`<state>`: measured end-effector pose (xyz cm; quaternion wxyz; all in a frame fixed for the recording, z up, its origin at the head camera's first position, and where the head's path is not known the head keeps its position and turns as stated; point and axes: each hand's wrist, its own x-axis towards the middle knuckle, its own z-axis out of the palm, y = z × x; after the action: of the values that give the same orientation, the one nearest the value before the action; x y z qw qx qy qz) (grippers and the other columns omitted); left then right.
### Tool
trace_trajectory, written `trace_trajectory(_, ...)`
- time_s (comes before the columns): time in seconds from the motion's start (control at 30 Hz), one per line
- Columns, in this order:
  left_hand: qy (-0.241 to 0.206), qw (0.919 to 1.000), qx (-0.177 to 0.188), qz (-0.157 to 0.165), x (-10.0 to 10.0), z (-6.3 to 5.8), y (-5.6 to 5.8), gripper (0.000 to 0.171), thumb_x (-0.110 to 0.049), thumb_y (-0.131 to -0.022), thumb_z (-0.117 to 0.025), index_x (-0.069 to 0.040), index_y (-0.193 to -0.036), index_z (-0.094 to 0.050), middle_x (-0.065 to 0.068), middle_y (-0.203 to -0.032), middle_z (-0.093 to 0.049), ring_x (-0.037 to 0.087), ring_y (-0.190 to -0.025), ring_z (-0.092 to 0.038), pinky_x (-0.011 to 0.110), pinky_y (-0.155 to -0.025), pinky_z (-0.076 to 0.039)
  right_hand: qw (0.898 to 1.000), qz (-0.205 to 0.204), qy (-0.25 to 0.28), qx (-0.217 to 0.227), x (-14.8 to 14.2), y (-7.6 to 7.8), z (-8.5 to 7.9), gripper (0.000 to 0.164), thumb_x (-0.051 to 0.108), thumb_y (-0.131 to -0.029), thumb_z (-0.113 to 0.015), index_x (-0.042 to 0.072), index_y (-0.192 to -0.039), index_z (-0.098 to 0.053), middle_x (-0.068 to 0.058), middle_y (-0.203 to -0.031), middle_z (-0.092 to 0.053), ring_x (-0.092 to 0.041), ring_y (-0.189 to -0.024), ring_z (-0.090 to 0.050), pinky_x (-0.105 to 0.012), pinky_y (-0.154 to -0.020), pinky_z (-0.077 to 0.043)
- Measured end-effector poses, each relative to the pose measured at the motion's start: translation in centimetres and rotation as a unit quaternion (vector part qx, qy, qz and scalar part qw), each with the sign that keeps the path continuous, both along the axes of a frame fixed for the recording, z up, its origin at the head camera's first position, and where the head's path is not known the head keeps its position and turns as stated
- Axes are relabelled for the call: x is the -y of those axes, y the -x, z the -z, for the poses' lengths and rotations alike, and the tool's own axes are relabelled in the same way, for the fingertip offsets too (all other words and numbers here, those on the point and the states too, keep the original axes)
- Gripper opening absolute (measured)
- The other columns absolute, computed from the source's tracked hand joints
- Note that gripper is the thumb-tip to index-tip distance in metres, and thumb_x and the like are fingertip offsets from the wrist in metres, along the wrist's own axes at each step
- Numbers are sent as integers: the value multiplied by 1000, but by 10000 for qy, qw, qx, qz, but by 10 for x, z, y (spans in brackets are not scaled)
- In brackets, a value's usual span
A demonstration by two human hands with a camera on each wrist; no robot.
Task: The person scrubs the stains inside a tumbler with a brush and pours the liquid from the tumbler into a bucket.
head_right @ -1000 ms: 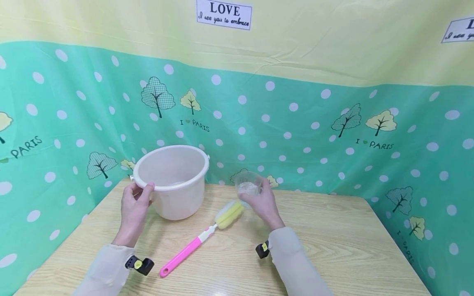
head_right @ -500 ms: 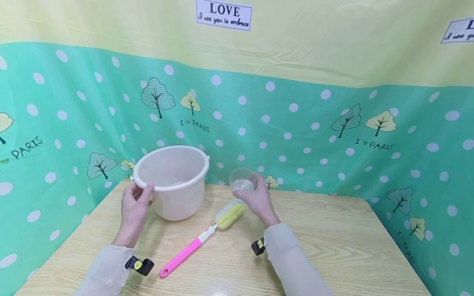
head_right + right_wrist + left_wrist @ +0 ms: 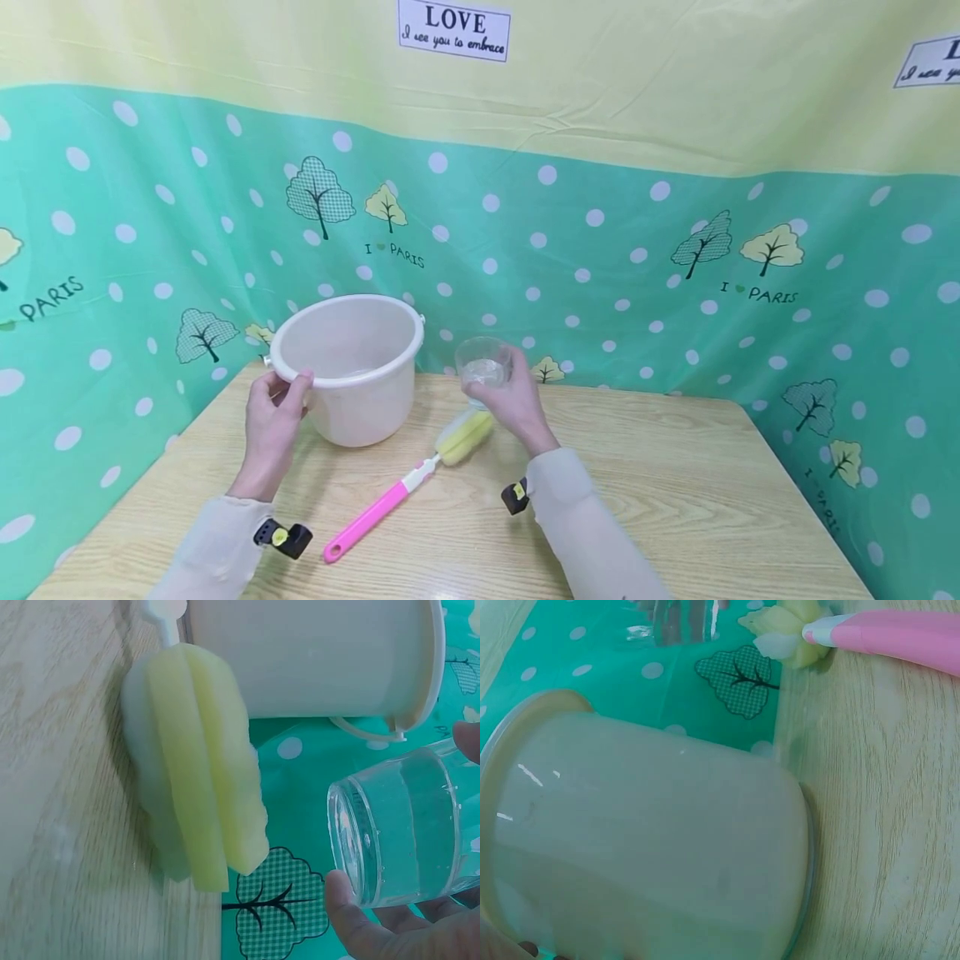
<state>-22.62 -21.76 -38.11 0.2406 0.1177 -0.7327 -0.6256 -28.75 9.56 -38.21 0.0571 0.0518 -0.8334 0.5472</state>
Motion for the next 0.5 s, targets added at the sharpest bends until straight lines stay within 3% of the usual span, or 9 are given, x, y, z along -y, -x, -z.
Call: trace_trajectory(0.5,37,9997,211,92,-1,-1,-3,71,-47,-91,-58,-2,-139,-32,13,-138,-36,28,-128,-35,45,-106,-35,9996,-56,-106,-239,10,2,-9,93,41,-68,-82,17,-143,-33,-1,-134,-45,-26,-123,-44,-48,-100,-41)
